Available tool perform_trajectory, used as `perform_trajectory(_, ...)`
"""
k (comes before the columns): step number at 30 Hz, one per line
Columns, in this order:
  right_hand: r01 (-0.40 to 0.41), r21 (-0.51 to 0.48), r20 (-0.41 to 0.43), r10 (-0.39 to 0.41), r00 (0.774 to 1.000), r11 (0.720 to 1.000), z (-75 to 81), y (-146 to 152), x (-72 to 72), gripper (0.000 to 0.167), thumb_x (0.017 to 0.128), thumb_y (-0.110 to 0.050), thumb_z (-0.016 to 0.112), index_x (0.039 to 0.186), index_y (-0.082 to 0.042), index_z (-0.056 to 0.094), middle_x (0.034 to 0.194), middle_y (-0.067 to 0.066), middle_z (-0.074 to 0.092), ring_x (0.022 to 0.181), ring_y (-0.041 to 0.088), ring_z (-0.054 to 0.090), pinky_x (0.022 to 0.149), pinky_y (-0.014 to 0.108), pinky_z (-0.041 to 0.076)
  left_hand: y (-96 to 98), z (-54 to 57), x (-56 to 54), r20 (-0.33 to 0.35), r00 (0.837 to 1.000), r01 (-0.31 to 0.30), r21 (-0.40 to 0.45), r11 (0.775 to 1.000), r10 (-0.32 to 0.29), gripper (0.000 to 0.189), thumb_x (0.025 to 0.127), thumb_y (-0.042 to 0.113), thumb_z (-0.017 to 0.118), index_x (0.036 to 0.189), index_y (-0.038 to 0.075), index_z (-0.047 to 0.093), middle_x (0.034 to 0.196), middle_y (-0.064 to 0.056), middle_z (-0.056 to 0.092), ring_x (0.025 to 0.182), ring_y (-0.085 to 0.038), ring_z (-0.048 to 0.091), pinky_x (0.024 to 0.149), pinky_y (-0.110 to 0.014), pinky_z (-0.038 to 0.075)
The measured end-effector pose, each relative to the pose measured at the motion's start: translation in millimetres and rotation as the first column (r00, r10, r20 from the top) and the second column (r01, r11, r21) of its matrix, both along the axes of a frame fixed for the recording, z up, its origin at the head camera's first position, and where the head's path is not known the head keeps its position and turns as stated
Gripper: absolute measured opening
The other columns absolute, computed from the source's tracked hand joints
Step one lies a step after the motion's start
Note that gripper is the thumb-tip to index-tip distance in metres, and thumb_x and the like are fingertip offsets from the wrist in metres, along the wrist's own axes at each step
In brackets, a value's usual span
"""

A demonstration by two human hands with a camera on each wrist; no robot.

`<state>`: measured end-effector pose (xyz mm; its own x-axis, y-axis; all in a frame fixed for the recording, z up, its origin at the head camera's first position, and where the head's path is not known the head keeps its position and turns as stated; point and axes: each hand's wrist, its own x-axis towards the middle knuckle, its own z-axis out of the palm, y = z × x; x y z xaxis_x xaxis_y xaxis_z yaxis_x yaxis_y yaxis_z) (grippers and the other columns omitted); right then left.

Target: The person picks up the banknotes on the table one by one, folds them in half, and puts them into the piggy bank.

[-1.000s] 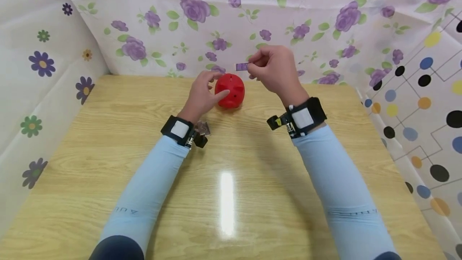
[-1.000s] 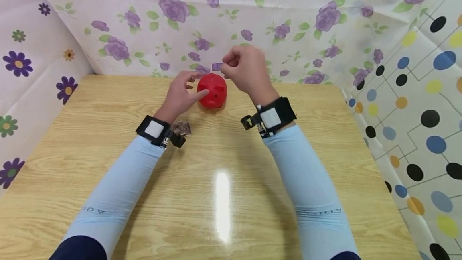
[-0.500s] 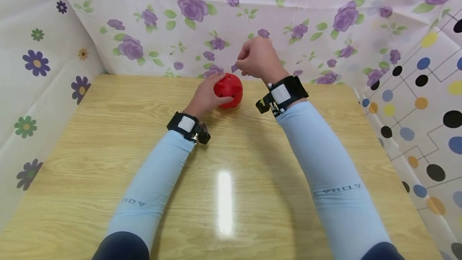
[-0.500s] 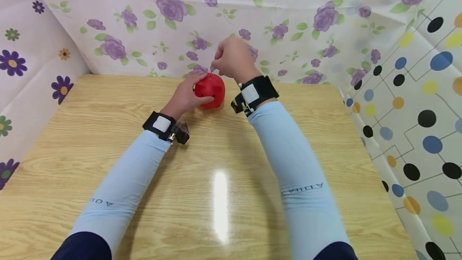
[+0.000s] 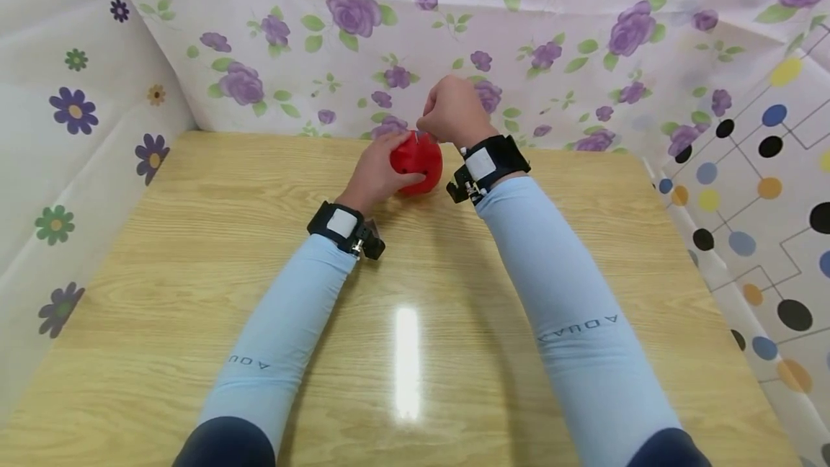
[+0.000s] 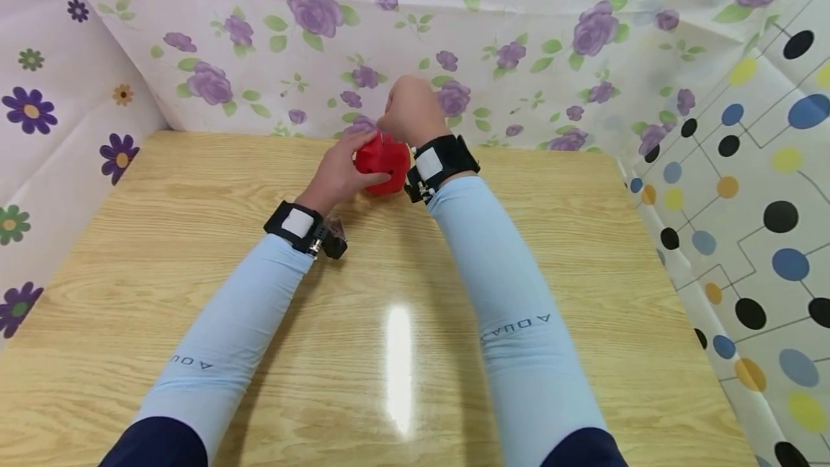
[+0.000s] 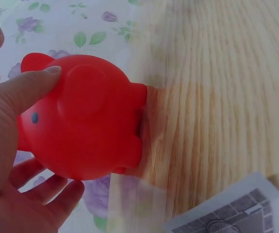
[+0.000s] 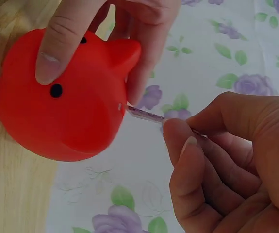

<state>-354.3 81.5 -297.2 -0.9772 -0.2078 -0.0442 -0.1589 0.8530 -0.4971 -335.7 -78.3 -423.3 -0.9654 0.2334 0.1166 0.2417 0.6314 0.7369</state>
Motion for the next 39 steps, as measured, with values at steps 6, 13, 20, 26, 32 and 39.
perform_trajectory(6,0.035,0.010,0.015,-0.035,0.999,0.999,-4.9,-6,-1.7,0.019,0.094,-0.017,0.067,0.086,-0.002,0.077,0.080,0.010,0.073,0.067,0.020,0.070,0.064,0.026,0.060,-0.6,-0.2,-0.3,-0.009,1.000,-0.004,-0.012,1.000,0.004,0.084,0.086,0.032,0.084,0.157,0.017,0.041,0.160,-0.009,0.042,0.147,-0.032,0.040,0.111,-0.051,0.049)
perform_trajectory(13,0.041,0.047,-0.004,-0.041,0.999,0.998,-11.9,-8,-6.3,0.017,0.094,-0.017,0.069,0.094,-0.005,0.081,0.091,0.010,0.077,0.076,0.022,0.069,0.071,0.028,0.061,0.0,0.7,1.3,-0.003,1.000,-0.012,-0.002,1.000,0.012,0.084,0.086,0.031,0.084,0.157,0.018,0.041,0.160,-0.008,0.042,0.146,-0.030,0.040,0.111,-0.049,0.050)
perform_trajectory(20,0.046,0.036,-0.024,-0.045,0.999,0.998,-29.0,-6,-14.5,0.019,0.095,-0.019,0.071,0.107,-0.005,0.078,0.107,0.012,0.076,0.091,0.025,0.067,0.085,0.034,0.062,0.5,-0.7,1.4,-0.020,1.000,-0.007,-0.003,1.000,0.007,0.083,0.086,0.031,0.084,0.157,0.018,0.043,0.160,-0.008,0.042,0.147,-0.030,0.040,0.111,-0.049,0.050)
perform_trajectory(26,-0.011,0.007,-0.083,0.012,0.997,1.000,-45.6,-4,-21.3,0.023,0.092,-0.028,0.077,0.095,-0.005,0.079,0.092,0.009,0.076,0.082,0.021,0.069,0.078,0.030,0.062,-0.8,-2.3,1.0,-0.025,1.000,-0.001,-0.001,1.000,0.001,0.083,0.086,0.034,0.084,0.157,0.017,0.043,0.163,-0.006,0.040,0.150,-0.028,0.036,0.115,-0.046,0.046)
perform_trajectory(32,-0.109,0.041,-0.067,0.112,0.992,0.993,-49.1,-1,-20.8,0.024,0.097,-0.025,0.070,0.102,-0.004,0.081,0.094,0.012,0.078,0.080,0.022,0.071,0.078,0.032,0.063,-1.3,-2.0,-0.1,-0.028,1.000,0.003,-0.007,1.000,-0.004,0.083,0.086,0.033,0.084,0.157,0.017,0.043,0.162,-0.006,0.041,0.150,-0.027,0.037,0.114,-0.046,0.047)
perform_trajectory(39,-0.184,0.088,-0.073,0.191,0.979,0.979,-51.4,3,-23.6,0.022,0.099,-0.015,0.064,0.109,-0.002,0.079,0.105,0.015,0.077,0.090,0.025,0.072,0.085,0.036,0.062,-1.6,-1.2,0.0,-0.016,1.000,-0.003,-0.003,1.000,0.002,0.083,0.087,0.033,0.084,0.157,0.019,0.042,0.162,-0.007,0.040,0.149,-0.029,0.038,0.114,-0.047,0.047)
